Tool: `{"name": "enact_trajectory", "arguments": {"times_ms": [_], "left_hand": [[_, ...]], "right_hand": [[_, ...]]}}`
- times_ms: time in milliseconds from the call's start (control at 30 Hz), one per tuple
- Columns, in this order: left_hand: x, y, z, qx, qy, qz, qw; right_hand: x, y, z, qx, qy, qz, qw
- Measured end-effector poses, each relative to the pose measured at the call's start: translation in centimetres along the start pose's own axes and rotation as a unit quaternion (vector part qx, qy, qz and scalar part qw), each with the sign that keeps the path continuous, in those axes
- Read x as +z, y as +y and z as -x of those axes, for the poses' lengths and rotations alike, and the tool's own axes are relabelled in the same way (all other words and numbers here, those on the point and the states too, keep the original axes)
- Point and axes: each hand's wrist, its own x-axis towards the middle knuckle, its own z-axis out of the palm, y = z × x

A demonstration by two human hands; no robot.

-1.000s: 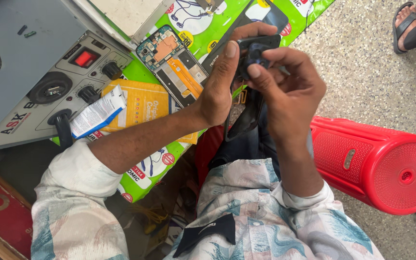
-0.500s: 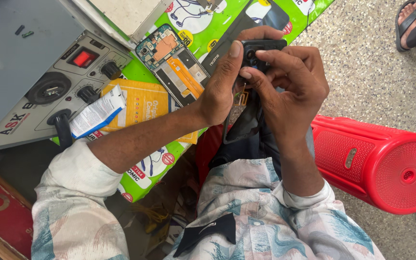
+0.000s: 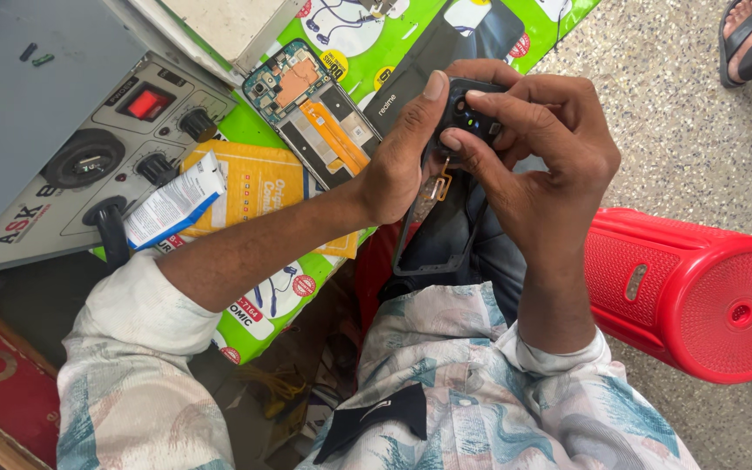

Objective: The person uses a blue heat gun to warm the edges of a smartphone back cover, then uses a metal prying tool to separate and remove the cover. The person then handles the detached back cover and the exposed phone chassis.

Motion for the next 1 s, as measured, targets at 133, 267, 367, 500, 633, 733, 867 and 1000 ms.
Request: {"name": "enact_trajectory", "arguments": {"times_ms": [133,267,367,500,633,733,867,1000], "left_hand": [[-0.2,0.3,-0.2,0.038,-0.013,-0.04,0.998],[-1.3,0.0,-0.7,-0.018,0.033,0.044,0.998],[-4.0,0.6,-0.9,-0.039,0.111,0.076,0.99],[-11.3,3.7,0.2,0.04,0.42,-0.429,0.798],[-14.4,2.2,0.6,-0.032,0.485,-0.587,0.647],[-14.6,1.1,0.3,-0.037,0.487,-0.594,0.639],[-14.5,1.0,0.2,-0.024,0.486,-0.572,0.66],[-14.2,0.6,0.0,0.0,0.466,-0.509,0.724]], "right_hand": [[0.0,0.2,0.2,-0.014,0.0,0.057,0.998],[0.4,2.1,0.7,-0.016,0.01,0.065,0.998],[0.8,4.4,0.0,0.039,0.08,-0.023,0.996],[0.1,6.3,-1.6,0.055,0.057,0.006,0.997],[2.2,5.8,-1.0,0.084,0.002,0.109,0.99],[4.4,5.3,0.1,0.053,-0.036,0.23,0.971],[3.8,6.0,-0.1,0.037,-0.027,0.274,0.961],[1.4,7.0,-0.6,0.026,-0.032,0.148,0.988]]}}
